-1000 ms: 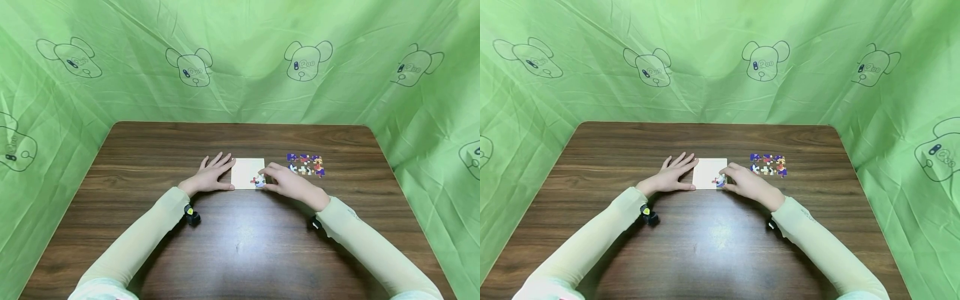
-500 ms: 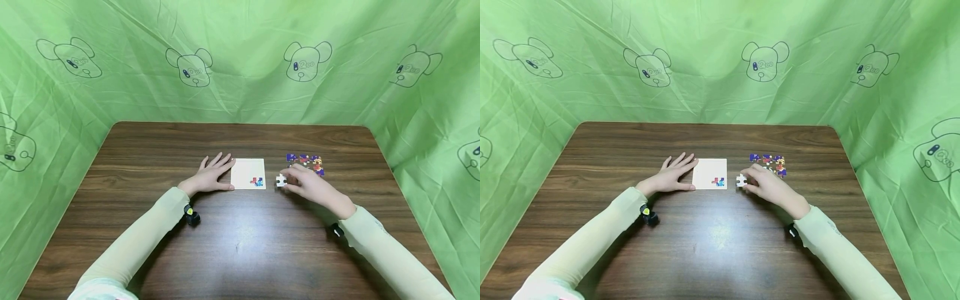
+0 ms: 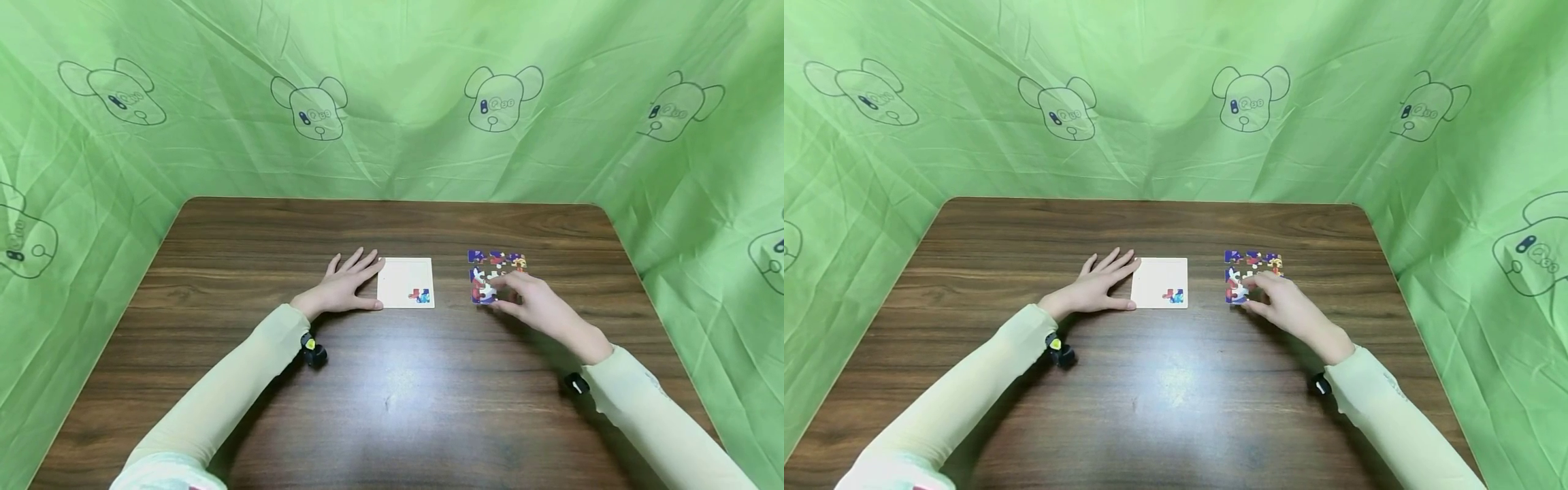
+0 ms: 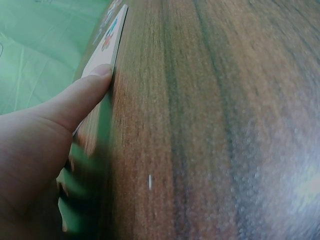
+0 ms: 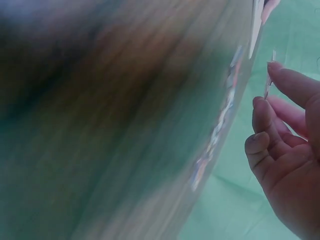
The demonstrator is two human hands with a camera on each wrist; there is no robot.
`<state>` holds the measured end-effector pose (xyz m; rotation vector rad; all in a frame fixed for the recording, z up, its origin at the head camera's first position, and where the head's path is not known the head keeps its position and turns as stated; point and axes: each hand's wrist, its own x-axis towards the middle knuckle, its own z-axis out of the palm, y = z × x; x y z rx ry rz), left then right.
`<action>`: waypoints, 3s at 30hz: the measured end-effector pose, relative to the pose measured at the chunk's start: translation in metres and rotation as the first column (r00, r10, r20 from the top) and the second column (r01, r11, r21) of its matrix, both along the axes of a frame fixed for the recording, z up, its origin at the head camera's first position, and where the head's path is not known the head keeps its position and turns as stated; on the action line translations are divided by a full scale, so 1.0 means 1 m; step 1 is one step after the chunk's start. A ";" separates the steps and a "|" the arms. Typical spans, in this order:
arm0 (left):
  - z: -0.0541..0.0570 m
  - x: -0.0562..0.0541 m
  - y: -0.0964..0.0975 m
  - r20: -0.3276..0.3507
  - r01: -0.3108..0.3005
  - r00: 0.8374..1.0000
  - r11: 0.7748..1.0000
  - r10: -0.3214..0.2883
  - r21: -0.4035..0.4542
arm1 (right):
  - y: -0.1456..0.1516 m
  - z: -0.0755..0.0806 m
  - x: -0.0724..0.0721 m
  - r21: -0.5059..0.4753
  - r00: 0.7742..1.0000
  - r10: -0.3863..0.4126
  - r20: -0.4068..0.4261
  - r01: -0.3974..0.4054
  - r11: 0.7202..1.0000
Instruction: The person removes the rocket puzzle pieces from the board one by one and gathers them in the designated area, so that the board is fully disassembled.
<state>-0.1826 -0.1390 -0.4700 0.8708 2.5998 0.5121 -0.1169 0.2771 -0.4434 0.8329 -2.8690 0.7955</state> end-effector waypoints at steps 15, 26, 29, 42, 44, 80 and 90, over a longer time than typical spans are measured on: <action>0.004 0.000 0.001 -0.003 -0.003 1.000 1.000 0.003 -0.010 | 0.028 -0.010 0.001 0.021 0.996 -0.074 0.040 0.073 0.997; 0.002 0.001 0.001 -0.009 0.001 1.000 1.000 -0.001 -0.012 | 0.029 -0.013 -0.003 0.038 0.994 -0.087 0.070 0.085 0.996; 0.001 0.001 0.001 -0.012 0.000 1.000 1.000 -0.001 -0.014 | 0.029 -0.013 -0.003 0.044 0.994 -0.085 0.075 0.082 0.996; 0.002 0.001 0.001 -0.014 0.001 1.000 1.000 -0.001 -0.013 | 0.030 -0.012 -0.003 0.072 0.995 -0.077 0.066 0.073 0.995; 0.002 0.001 0.001 -0.015 0.001 1.000 1.000 -0.001 -0.010 | 0.030 -0.013 -0.003 0.074 0.995 -0.074 0.065 0.069 0.995; 0.003 0.001 0.001 -0.004 0.001 1.000 1.000 -0.001 0.002 | 0.018 -0.011 -0.005 0.069 1.000 -0.018 -0.010 0.018 0.997; 0.001 0.000 0.000 0.004 -0.005 1.000 1.000 0.005 0.024 | -0.016 -0.005 -0.009 0.056 0.997 0.054 0.058 -0.057 0.997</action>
